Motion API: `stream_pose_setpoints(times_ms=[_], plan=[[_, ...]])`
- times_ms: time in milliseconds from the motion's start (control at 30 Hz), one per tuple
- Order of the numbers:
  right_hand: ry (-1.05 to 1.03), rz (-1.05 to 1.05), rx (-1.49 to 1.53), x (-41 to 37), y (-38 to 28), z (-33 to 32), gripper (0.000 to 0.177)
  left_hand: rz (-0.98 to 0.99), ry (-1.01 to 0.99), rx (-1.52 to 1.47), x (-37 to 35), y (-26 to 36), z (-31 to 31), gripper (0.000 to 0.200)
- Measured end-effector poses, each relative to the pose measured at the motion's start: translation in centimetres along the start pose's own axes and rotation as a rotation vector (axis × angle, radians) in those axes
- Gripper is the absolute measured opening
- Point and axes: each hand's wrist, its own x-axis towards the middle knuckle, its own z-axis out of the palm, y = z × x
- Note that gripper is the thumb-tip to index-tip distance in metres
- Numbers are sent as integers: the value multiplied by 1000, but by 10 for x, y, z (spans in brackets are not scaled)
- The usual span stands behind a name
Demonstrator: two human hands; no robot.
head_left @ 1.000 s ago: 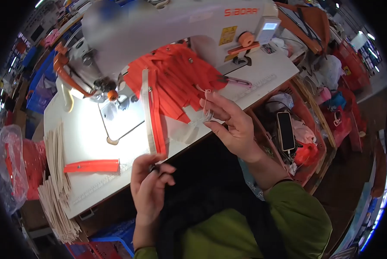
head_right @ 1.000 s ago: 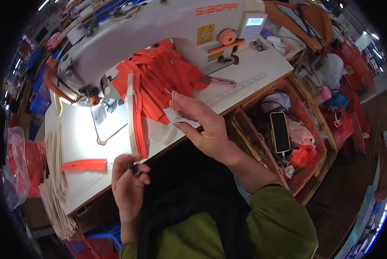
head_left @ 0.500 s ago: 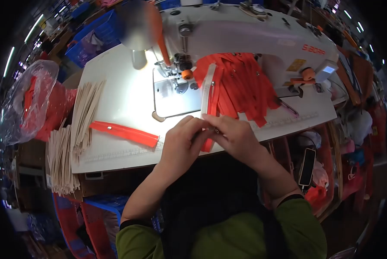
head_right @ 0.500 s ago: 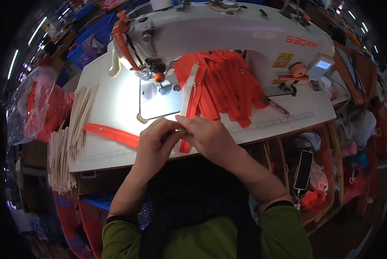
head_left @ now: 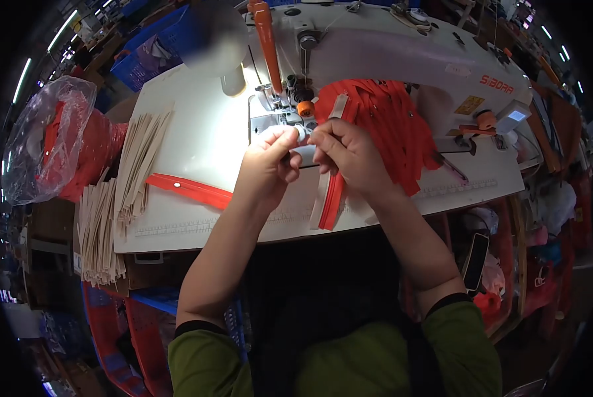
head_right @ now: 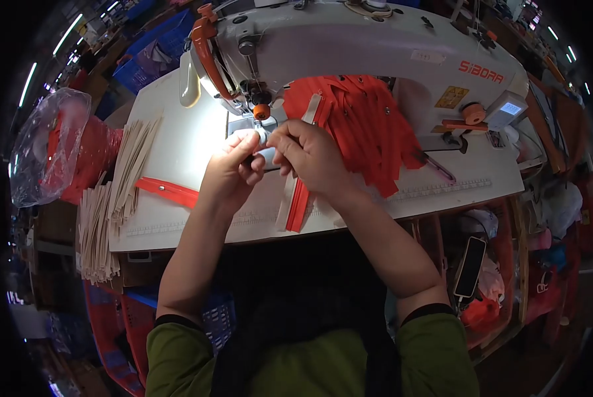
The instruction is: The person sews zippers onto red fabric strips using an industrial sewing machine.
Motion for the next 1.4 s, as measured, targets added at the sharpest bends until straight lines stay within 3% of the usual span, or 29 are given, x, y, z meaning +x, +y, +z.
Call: stream_pose_setpoints(times_ms=[200, 367, 533, 600, 633, 667, 700, 767, 833, 867, 933, 967, 1067, 1133, 1200, 1267, 1300, 1333, 1400], plan=[[94, 126, 34, 20, 3, 4, 14, 67, 21, -19, 24, 14, -5, 17], [76, 76, 152, 15, 7, 1, 13, 135, -40, -57, 17, 19, 3, 20], [178, -110, 726, -21, -19, -13, 16, 102, -4, -117, 15, 18, 5, 19], [106, -360, 882, -54, -32, -54, 15, 83, -9, -120, 17, 19, 4, 19], [84, -352, 994, -81, -40, -84, 17, 74, -11, -124, 18, 19, 4, 19], [198, -482, 1155, -109, -45, -114, 22, 70, -13, -125, 19, 19, 3, 19], [130, -537, 1204, -140, -63, -143, 21, 64, 7, -118, 20, 19, 3, 20], [385, -676, 1180, -222, -89, -235, 24, 50, 44, -107, 22, 17, 2, 20], [502, -669, 887, -319, -94, -301, 27, 22, 26, -140, 22, 16, 2, 21], [504, -673, 878, -338, -94, -298, 27, -1, 15, -168, 23, 16, 2, 21], [697, -771, 396, -357, -90, -285, 27, -36, -1, -197, 26, 14, -1, 21], [710, -771, 389, -360, -87, -276, 27, -39, -16, -223, 31, 10, -8, 22], [1324, -699, -247, -350, -69, -222, 24, -62, -54, -270, 38, 4, -14, 22], [1379, -548, -235, -331, -54, -208, 21, -89, -7, -349, 34, 10, -5, 23], [1206, -483, -104, -270, -44, -169, 19, -104, 6, -379, 30, 15, 9, 23], [912, -583, -117, -218, -46, -150, 18, -28, 147, -289, 20, 14, 25, 24], [881, -601, -67, -196, -56, -143, 18, 8, 222, -246, 15, 11, 28, 24], [850, -616, -16, -177, -71, -136, 17, 4, 224, -244, 9, 7, 24, 24], [636, -585, -60, -145, -104, -122, 16, 65, 34, 67, -6, -5, 8, 23]])
